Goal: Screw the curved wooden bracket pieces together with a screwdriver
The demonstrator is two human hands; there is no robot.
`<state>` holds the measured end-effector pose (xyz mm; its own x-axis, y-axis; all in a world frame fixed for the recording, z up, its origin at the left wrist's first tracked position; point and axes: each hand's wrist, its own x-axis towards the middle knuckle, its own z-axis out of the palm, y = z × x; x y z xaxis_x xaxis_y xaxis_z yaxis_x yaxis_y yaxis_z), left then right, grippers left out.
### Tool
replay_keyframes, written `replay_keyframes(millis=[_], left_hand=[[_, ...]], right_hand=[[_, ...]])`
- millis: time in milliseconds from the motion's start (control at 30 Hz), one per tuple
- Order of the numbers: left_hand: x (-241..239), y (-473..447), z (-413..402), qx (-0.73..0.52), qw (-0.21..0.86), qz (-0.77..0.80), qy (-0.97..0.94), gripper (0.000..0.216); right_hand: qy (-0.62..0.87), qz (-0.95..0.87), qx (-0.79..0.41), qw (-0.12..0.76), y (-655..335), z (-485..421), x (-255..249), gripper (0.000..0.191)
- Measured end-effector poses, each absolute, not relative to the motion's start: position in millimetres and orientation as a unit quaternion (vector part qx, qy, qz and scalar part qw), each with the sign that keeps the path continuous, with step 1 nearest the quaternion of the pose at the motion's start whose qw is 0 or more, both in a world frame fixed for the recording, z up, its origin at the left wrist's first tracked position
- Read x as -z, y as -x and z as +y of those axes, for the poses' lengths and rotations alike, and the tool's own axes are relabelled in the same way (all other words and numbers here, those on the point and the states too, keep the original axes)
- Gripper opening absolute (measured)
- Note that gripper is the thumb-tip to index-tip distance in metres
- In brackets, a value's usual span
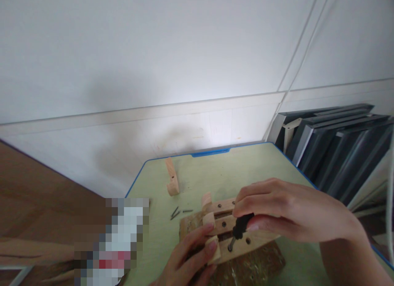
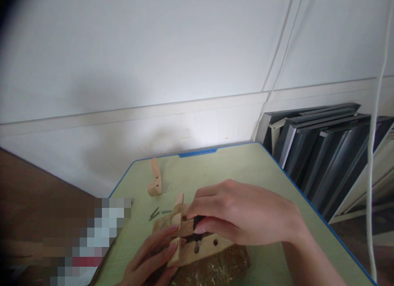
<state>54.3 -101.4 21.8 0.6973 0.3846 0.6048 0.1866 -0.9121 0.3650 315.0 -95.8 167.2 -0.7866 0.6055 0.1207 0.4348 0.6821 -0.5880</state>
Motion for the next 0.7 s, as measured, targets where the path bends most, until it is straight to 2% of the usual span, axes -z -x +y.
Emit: replay_keyframes(millis=[200,500,700], left_hand=[[-19.2,-53.8,-99.7,-0.36,0.138,0.147,-0.911,0.047],[-20.9,-55.6,-102.6,-0.357,0.155,0.16,-0.907,0.048],[-21.1,-53.3,-101.1,-0.347,0.15,0.147,-0.914,0.051]], right_hand=[[0.286,-0.903,-0.284,0.15,-316.1,-95.9,-167.0,0.019],[0.268,-0.921,-0.228,0.166,-314.2,-94.8,-163.5,0.02],[0.27,-0.925,-0.204,0.171,-312.7,-93.5,-160.4,0.027]])
